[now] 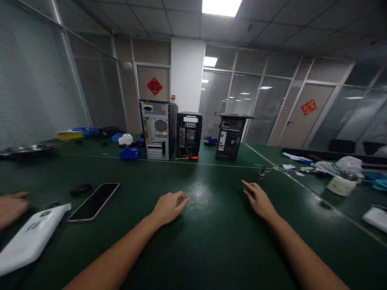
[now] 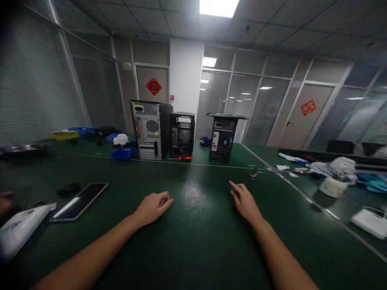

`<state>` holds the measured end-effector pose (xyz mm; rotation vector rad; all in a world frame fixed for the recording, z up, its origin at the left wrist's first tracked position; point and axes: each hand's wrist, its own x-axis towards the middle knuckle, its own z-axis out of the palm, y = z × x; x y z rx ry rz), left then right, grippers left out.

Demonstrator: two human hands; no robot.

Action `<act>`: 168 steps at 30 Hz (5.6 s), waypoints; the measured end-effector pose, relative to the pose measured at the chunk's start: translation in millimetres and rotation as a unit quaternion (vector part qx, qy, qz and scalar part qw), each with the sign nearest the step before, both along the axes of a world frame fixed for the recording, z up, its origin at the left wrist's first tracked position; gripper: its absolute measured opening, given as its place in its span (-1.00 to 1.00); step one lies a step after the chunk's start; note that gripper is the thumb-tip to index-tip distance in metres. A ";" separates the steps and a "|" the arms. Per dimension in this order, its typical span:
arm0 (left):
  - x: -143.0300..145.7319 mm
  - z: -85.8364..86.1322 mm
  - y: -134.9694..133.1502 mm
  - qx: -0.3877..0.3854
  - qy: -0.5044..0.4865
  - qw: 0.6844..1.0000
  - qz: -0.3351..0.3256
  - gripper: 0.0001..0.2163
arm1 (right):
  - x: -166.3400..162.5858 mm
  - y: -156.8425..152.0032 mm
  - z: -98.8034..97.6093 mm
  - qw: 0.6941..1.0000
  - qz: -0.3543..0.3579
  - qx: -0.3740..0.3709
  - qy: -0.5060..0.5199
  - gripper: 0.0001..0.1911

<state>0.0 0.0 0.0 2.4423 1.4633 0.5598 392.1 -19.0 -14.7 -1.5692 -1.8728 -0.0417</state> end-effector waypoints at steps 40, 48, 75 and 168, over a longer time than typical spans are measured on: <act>38.0 -20.5 -26.4 0.064 0.049 0.986 -0.146 -0.60 | -147.2 -37.2 -2.2 0.948 0.229 0.005 -0.221 -0.87; 38.1 -18.9 -27.0 0.059 0.067 0.985 -0.150 -0.58 | -144.1 -35.6 0.0 0.938 0.247 0.009 -0.242 -0.82; -13.1 -17.0 17.4 0.007 0.001 0.999 0.054 -0.59 | 90.8 29.3 -36.5 0.944 -0.284 -0.047 0.162 -0.64; 34.1 -3.9 -35.0 0.012 0.054 0.987 -0.149 -0.64 | -147.0 -39.4 2.6 0.959 0.239 -0.045 -0.145 -0.18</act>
